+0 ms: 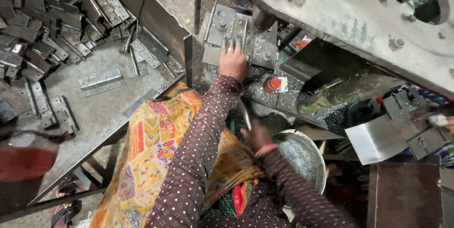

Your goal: The person positions metal hinge components under a power press by hand and operates the machine to punch holes.

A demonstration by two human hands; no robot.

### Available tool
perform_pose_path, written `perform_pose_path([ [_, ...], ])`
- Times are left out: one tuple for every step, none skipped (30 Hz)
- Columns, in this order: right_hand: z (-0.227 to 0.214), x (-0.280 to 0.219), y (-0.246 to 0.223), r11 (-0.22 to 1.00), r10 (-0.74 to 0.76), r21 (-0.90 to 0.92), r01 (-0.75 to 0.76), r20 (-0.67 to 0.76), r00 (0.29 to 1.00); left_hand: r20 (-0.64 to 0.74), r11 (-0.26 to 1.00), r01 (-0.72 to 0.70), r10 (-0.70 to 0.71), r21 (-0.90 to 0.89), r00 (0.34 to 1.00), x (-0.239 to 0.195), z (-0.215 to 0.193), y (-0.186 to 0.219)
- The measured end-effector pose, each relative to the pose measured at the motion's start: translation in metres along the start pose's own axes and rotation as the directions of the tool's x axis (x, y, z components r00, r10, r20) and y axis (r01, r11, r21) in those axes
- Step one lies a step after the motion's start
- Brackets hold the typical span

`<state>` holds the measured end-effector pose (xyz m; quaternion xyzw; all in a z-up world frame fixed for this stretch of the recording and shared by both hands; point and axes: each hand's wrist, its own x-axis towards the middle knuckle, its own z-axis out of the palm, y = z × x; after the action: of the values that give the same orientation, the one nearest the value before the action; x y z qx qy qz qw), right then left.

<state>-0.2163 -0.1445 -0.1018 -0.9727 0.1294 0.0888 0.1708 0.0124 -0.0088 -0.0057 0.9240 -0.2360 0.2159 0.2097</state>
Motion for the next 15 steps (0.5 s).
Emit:
perform_pose_path([
  [0.016,-0.016,0.0,0.998,-0.017,0.065,0.023,-0.087,0.996,-0.109,0.999,-0.026,0.03,0.029,0.994,-0.001,0.0,0.001],
  [0.024,-0.019,0.002,0.991,-0.039,0.123,0.06,-0.171,0.985,-0.22,0.997,-0.038,0.052,0.065,0.974,-0.003,0.0,0.0],
  [0.022,-0.01,0.007,0.991,-0.058,0.111,0.076,-0.154,0.986,-0.327,0.994,-0.046,0.077,0.102,0.942,-0.004,-0.001,0.0],
  [0.023,-0.012,0.007,0.991,-0.059,0.114,0.073,-0.122,0.991,-0.229,0.996,-0.048,0.065,0.079,0.971,-0.012,-0.004,-0.003],
  [0.021,-0.015,0.005,0.991,-0.06,0.116,0.07,-0.09,0.994,-0.129,0.997,-0.047,0.054,0.055,0.99,-0.017,-0.007,-0.006],
  [0.01,-0.008,0.001,0.996,-0.043,0.08,0.045,-0.027,0.999,-0.049,0.998,-0.047,0.048,0.034,0.998,-0.01,-0.009,-0.007],
  [-0.004,-0.005,-0.003,0.999,-0.022,0.043,0.02,0.035,0.999,-0.019,0.994,-0.073,0.075,0.082,0.997,-0.007,-0.012,-0.005],
  [-0.022,0.0,-0.01,1.0,-0.005,-0.002,0.005,0.099,0.995,0.009,0.987,-0.092,0.092,0.13,0.996,-0.005,-0.014,-0.003],
  [-0.041,0.012,-0.017,0.999,-0.03,-0.035,0.033,0.1,0.995,0.038,0.978,-0.111,0.106,0.178,0.994,-0.002,-0.015,-0.004],
  [-0.057,0.02,-0.022,0.996,-0.045,-0.065,0.052,0.109,0.993,0.019,0.983,-0.093,0.092,0.155,0.996,-0.002,-0.014,-0.006],
  [-0.069,0.023,-0.026,0.993,-0.06,-0.095,0.071,0.119,0.991,0.0,0.988,-0.076,0.077,0.132,0.997,0.002,-0.01,-0.009],
  [-0.075,0.023,-0.028,0.992,-0.069,-0.094,0.079,0.112,0.991,-0.022,0.992,-0.062,0.064,0.106,0.998,0.009,-0.006,-0.012],
  [-0.076,0.024,-0.028,0.992,-0.078,-0.094,0.088,0.104,0.991,0.022,0.997,-0.047,0.046,0.061,0.999,0.014,-0.002,-0.015],
  [-0.075,0.028,-0.026,0.99,-0.091,-0.095,0.1,0.093,0.991,0.062,0.999,-0.029,0.028,0.018,0.998,0.022,0.001,-0.019],
  [-0.065,0.023,-0.024,0.995,-0.064,-0.074,0.071,0.091,0.994,0.102,1.0,-0.009,0.012,-0.024,0.995,0.027,0.005,-0.021],
])
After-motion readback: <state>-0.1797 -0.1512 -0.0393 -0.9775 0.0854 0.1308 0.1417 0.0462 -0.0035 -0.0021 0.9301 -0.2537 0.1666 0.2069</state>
